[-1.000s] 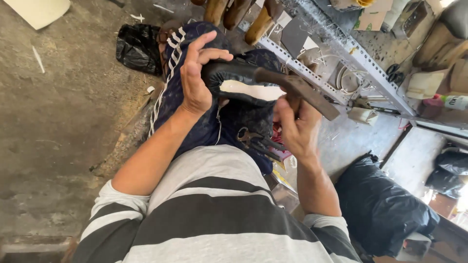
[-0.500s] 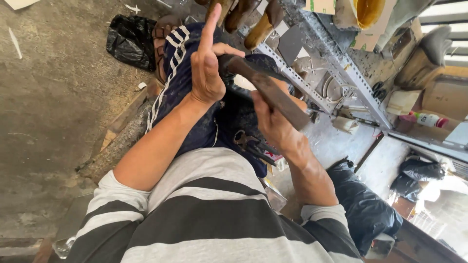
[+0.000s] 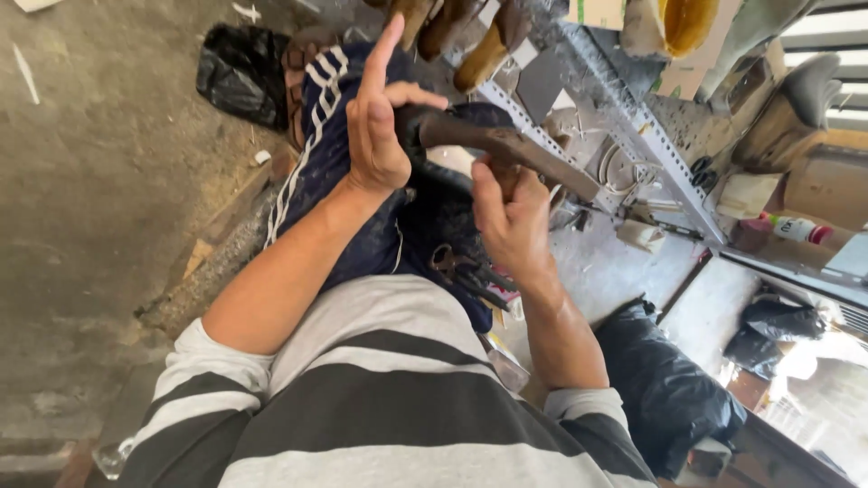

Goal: Shaping a leather shoe upper over a last using pliers and a hammer in a workshop.

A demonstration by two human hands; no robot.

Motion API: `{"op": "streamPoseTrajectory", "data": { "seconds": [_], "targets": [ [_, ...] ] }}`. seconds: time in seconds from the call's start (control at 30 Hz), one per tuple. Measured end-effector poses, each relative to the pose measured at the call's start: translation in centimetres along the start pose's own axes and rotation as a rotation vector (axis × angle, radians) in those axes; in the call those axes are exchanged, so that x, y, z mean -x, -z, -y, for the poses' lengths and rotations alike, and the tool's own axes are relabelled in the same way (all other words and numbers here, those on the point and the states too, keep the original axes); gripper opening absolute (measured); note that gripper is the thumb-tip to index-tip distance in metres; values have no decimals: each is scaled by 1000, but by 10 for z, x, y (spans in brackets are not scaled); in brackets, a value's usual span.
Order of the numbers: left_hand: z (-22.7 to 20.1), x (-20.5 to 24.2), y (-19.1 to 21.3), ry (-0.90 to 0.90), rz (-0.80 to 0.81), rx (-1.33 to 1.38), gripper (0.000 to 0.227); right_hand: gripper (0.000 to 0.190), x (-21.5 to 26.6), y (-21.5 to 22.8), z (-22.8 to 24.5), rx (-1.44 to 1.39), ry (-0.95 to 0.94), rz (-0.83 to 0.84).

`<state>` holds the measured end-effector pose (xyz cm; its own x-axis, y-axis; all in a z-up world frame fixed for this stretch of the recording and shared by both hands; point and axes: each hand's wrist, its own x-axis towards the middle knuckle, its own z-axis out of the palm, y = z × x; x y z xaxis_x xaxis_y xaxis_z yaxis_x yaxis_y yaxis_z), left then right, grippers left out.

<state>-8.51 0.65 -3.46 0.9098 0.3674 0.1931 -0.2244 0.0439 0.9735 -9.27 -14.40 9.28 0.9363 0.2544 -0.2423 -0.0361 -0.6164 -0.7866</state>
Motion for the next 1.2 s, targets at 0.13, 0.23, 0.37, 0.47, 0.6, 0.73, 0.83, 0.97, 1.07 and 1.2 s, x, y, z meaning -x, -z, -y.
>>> {"op": "streamPoseTrajectory", "data": {
  "seconds": [0.13,0.23,0.37,0.47,0.6,0.73,0.83,0.97,1.07,1.2],
  "targets": [
    [-10,-3,-3,110,-1,21,88,15,4,-5,-18,-302,216,-217],
    [-8,-7,0,43,16,39,83,14,3,-18,-28,-389,246,-418],
    [-16,-10,4,36,64,-7,80,13,1,-2,-13,-280,82,-160],
    [-12,-11,7,19,89,66,78,13,-2,9,-9,-369,259,-264],
    [-11,-14,1,-29,34,43,76,23,-5,3,-48,-28,462,-182],
    [-11,-19,-3,-25,-22,-6,77,36,-13,20,-20,353,167,13],
    [-6,-9,-7,14,-62,7,72,21,-4,15,-24,230,548,-321],
    [-1,-12,-10,42,-75,86,70,25,-10,15,-15,799,228,108],
    [-5,-28,-6,6,-101,74,78,50,-1,21,-114,734,722,-231],
    [-3,-16,-7,35,-64,98,68,19,9,-8,-74,728,279,53]
  ]
}}
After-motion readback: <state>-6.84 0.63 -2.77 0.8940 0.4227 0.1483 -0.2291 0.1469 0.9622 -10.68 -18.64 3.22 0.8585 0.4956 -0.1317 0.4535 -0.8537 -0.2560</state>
